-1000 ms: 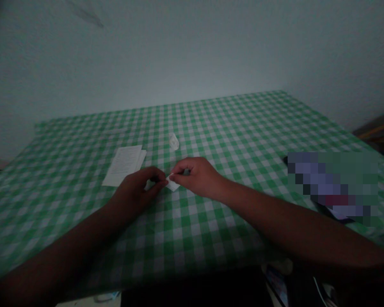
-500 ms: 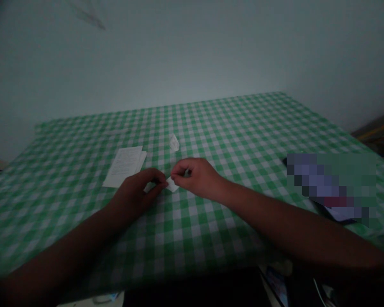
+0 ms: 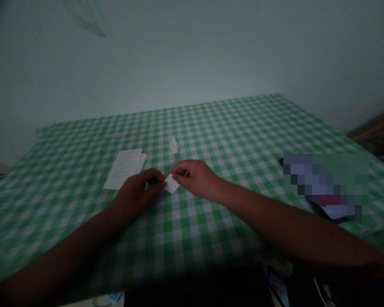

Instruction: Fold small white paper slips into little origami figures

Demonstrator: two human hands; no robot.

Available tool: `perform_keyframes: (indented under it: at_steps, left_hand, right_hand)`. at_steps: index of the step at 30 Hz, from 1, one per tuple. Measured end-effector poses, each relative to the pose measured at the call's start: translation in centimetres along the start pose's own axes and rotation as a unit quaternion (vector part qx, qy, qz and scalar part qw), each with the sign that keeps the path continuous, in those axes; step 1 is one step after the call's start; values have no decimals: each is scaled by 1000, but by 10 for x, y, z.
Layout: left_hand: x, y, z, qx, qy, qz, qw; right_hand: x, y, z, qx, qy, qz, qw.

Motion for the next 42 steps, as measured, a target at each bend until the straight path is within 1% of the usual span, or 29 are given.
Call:
perform_keyframes:
  at_steps: [4,7,11,14,19,23,26,29,33,36,42]
  left_hand:
    - [7,-1,7,23,17,-4,1000]
    - [11,-2,10,20,51,6,998]
    - [13,-4,13,14,86,38,995]
    - [12,-5,13,10,101,72,992]
    - [10,-5,12,13,121,87,989]
    - [10,-5,12,4,104,136,985]
    - [11,-5,15,23,80,167,982]
    - [13,-5,16,49,76,166,982]
    - [10,-8,11,79,106,154,979]
    - [9,-9,9,74,120,153,978]
    - [11,-9,10,62,120,134,982]
  right_hand:
    - [2,-1,-1,0,-75,-62,995]
    - [1,0,-1,12,-126,-100,987]
    - [1,1,0,34,-159,-150,975]
    - [-2,1,2,63,-171,-166,969]
    - [-5,1,4,79,-195,-181,961]
    - [-2,-2,5,80,-219,-172,957]
    - [1,-5,6,79,-254,-169,949]
    - [2,-7,6,80,-287,-164,940]
    - [3,-8,6,85,-302,-166,935]
    - [4,-8,6,89,-305,-167,933]
    - [5,-10,7,89,-310,-165,932]
Point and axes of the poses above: each hand's wrist, its own y-axis towards the middle knuckle, its own z-axis out of the palm, x = y × z, the point moved 3 cm from there along y, towards the middle knuckle, and after that the axes turned 10 degrees about -x, right-handed, at the moved point
